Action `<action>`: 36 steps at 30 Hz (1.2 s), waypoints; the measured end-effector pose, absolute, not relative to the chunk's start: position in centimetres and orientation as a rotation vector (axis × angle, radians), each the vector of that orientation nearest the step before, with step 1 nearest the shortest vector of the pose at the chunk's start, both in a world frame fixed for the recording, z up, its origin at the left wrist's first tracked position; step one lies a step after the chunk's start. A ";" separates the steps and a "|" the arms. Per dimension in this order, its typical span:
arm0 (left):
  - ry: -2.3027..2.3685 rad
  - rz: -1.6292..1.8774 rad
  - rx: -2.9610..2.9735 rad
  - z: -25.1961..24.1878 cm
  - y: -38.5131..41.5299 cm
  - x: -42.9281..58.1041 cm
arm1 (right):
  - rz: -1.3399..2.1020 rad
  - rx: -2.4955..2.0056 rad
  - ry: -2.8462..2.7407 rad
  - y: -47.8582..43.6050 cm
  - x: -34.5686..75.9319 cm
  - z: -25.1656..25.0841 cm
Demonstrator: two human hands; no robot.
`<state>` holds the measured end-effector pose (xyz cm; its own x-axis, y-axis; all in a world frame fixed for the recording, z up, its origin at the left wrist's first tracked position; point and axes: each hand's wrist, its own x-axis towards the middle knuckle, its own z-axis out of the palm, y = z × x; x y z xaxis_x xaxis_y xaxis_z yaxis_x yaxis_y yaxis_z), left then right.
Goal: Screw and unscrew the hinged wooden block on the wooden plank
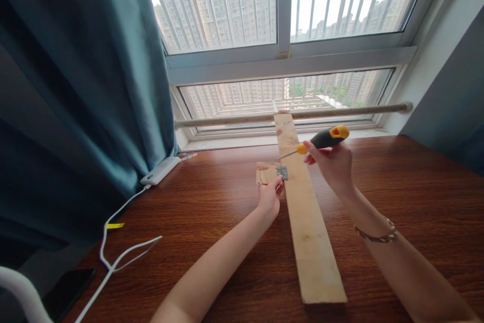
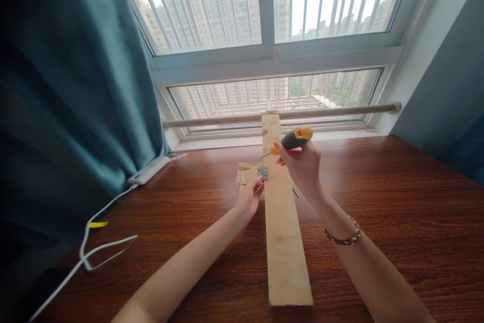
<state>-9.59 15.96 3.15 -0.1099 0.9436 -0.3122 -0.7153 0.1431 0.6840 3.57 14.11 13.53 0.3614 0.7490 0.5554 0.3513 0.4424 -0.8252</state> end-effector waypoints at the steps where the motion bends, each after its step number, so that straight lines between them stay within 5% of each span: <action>1: 0.873 1.449 0.335 3.1 16.0 -9.6 | 0.336 -1.117 -1.226 13.8 4.1 13.7; 6: 0.866 1.460 0.319 3.0 15.9 -9.6 | 0.035 -1.047 -1.394 12.1 8.2 12.5; 18: 0.834 1.470 0.311 3.1 15.8 -9.6 | -0.201 -1.065 -2.397 11.5 19.1 0.6; 36: 0.849 1.461 0.308 2.9 16.0 -9.5 | -0.079 -1.159 -2.480 12.6 20.5 -1.5</action>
<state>-9.45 15.98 2.87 -0.1095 0.9430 -0.3143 -0.7396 0.1340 0.6596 20.48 12.63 -1.46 -0.5761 0.7245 0.3784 0.7471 0.6545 -0.1158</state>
